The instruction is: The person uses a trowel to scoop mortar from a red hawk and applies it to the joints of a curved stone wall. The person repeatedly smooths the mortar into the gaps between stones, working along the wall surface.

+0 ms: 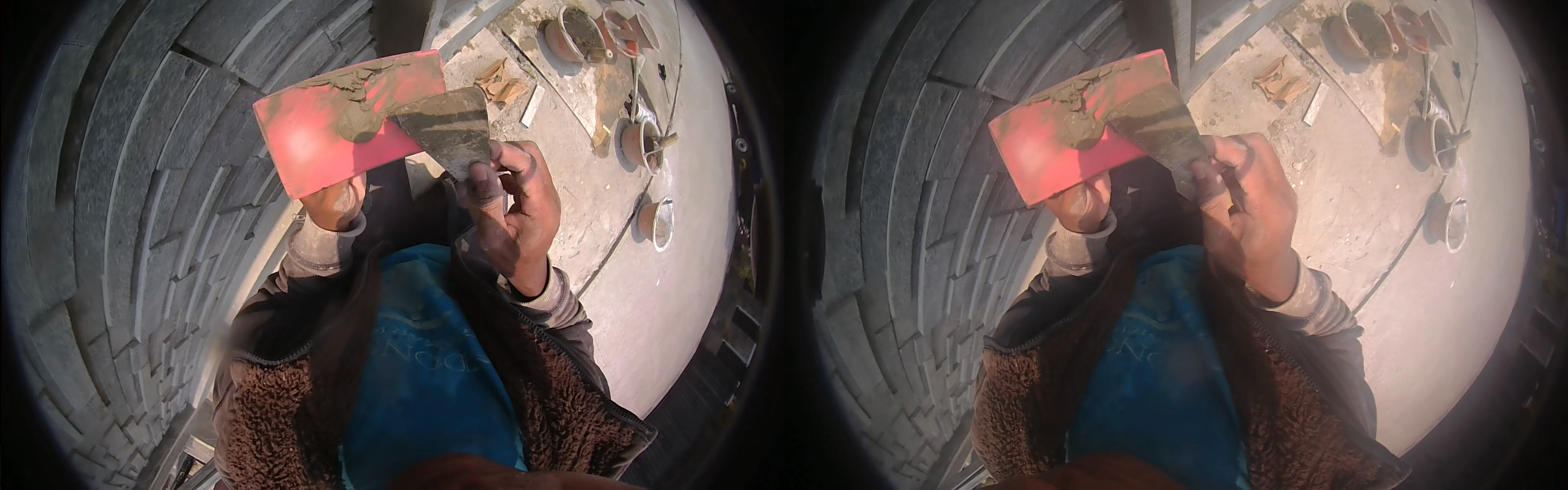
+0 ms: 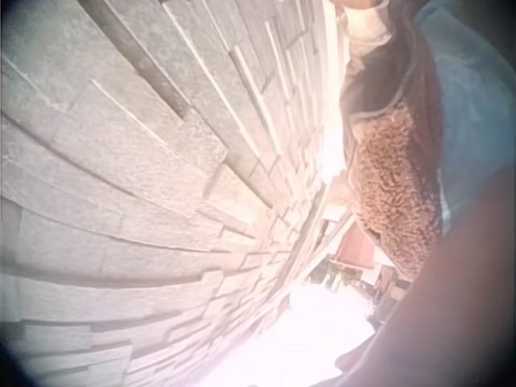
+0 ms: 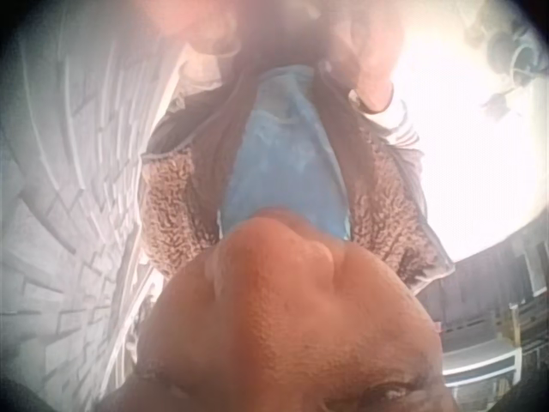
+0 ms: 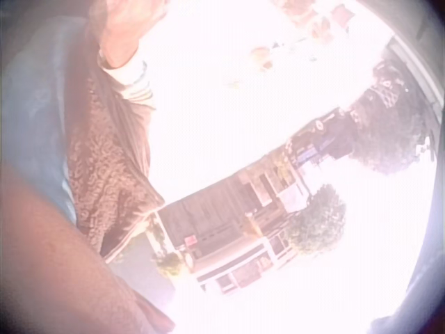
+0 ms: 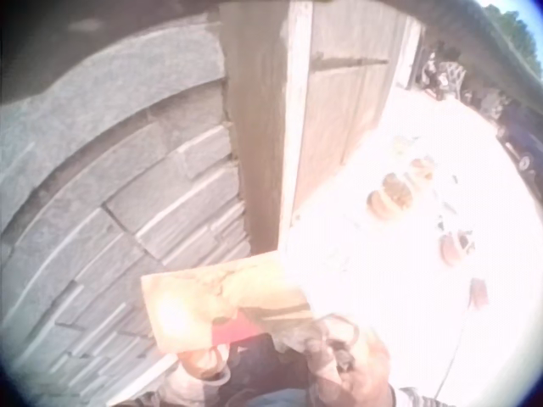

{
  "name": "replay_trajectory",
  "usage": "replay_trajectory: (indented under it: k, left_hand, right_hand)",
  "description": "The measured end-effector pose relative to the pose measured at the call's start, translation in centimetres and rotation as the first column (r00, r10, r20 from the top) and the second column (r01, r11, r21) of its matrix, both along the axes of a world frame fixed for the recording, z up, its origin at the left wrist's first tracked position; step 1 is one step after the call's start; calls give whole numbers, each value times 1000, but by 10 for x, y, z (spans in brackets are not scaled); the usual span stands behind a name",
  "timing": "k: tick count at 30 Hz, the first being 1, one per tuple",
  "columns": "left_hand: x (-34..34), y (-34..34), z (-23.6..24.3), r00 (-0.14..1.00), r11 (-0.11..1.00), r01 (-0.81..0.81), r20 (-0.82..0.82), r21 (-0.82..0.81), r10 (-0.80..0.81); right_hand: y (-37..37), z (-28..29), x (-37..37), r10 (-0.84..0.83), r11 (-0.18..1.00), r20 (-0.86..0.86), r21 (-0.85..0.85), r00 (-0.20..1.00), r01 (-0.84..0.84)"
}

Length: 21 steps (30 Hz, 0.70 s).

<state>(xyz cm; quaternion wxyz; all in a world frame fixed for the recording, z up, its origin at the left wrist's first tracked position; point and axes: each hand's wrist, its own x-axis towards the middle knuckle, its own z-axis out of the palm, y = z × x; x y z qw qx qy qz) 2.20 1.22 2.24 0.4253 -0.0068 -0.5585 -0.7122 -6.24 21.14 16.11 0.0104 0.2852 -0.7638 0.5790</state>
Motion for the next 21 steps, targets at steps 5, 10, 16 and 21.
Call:
replay_trajectory:
  k: [5, 10, 16, 21]
  left_hand:
    - [9, -12, -31, 980, 941, -139, 96, -307, 176]
    - [4, -3, 7, 1000, 994, 10, 2, 106, -11]
    - [21, -5, 13, 997, 887, 62, -65, 457, -36]
    - [40, 3, -23, 995, 815, 80, 3, 574, -100]
  right_hand:
    - [-7, -1, -3, 36, 995, -195, 97, 980, -17]
    - [-9, -10, -5, -122, 980, -396, 97, 910, 174]
    - [-20, -33, -34, -116, 990, -381, -122, 917, 74]
    - [-59, -52, -58, -232, 960, -287, -219, 929, 172]
